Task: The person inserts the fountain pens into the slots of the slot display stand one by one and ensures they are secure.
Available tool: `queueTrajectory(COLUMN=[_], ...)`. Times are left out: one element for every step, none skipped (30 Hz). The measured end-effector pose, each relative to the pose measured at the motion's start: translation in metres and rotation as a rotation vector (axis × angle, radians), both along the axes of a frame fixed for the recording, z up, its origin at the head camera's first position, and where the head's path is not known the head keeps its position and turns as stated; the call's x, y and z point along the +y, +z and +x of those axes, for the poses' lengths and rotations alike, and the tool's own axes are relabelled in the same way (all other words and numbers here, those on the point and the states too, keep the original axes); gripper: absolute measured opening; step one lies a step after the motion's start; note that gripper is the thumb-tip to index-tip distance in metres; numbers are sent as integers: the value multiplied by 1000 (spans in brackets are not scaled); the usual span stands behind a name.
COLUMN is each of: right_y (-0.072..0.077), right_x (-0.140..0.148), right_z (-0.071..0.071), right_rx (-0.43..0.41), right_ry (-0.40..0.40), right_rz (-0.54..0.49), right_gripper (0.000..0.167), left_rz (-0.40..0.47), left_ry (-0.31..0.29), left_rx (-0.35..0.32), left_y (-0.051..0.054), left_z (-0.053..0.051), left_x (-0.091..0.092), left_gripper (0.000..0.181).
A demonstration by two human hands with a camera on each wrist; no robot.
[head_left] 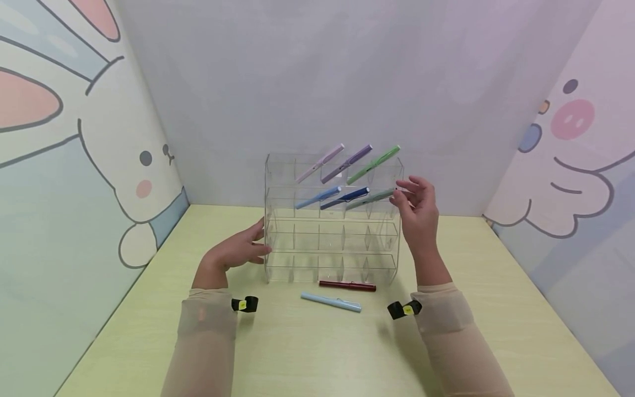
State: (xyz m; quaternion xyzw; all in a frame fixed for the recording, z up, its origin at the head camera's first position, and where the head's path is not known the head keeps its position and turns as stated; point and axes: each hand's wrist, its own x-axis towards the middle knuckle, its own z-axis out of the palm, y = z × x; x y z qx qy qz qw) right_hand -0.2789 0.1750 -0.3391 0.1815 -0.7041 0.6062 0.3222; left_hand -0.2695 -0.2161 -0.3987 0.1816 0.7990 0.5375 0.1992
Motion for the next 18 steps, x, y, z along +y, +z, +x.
queueTrajectory(right_y=[-1, -2, -3, -5, -6, -7, -9, -10, -10, -11, -11, -11, -12, -12, -13, -14, -14, -15], right_x=[2, 5, 8, 11, 14, 17, 20, 23, 25, 27, 29, 31, 33, 34, 35, 37, 38, 39], right_z=[-1, -3, -4, -6, -7, -8, -9, -9, -9, -8, -7, -6, -5, -3, -2, 0, 2, 3], right_rx=[5, 11, 17, 22, 27, 31, 33, 34, 34, 33, 31, 31, 30, 29, 29, 31, 32, 33], right_ry=[1, 1, 3, 9, 16, 22, 25, 27, 30, 34, 34, 34, 37, 44, 50, 55, 60, 67], right_rz=[-15, -28, -45, -67, -88, -108, -122, -132, -141, -148, -149, -151, -156, -168, -181, -193, -204, -215], right_gripper=[40, 40, 40, 41, 41, 41, 42, 42, 42, 43, 43, 44, 44, 45, 45, 45, 45, 44], left_rz=[0, 0, -2, -3, -5, -5, -6, -6, -7, -9, -10, -10, -9, -9, -8, -7, -6, -5], left_ry=[-3, -4, -5, -5, -6, -4, -3, -4, 0, 6, 10, 15, 11, 13, 12, 8, 4, 1], left_rx=[2, 5, 7, 9, 12, 13, 14, 16, 14, 10, 7, 2, 4, 0, -2, -1, 0, 0], left_y=[0, 1, 1, 1, 1, 1, 1, 1, 1, 1, 0, 0, -1, -1, -1, -2, -2, -2], left_z=[0, 0, 0, 0, 0, 0, 0, 0, 0, -1, -1, -1, -1, -2, -2, -2, -3, -3], left_x=[0, 0, 0, 0, 0, 0, 0, 0, 0, -1, -1, -1, -2, -2, -2, -2, -2, -2], left_gripper=[84, 84, 84, 84, 84, 84, 84, 85, 85, 85, 85, 85, 85, 85, 85, 85, 85, 85])
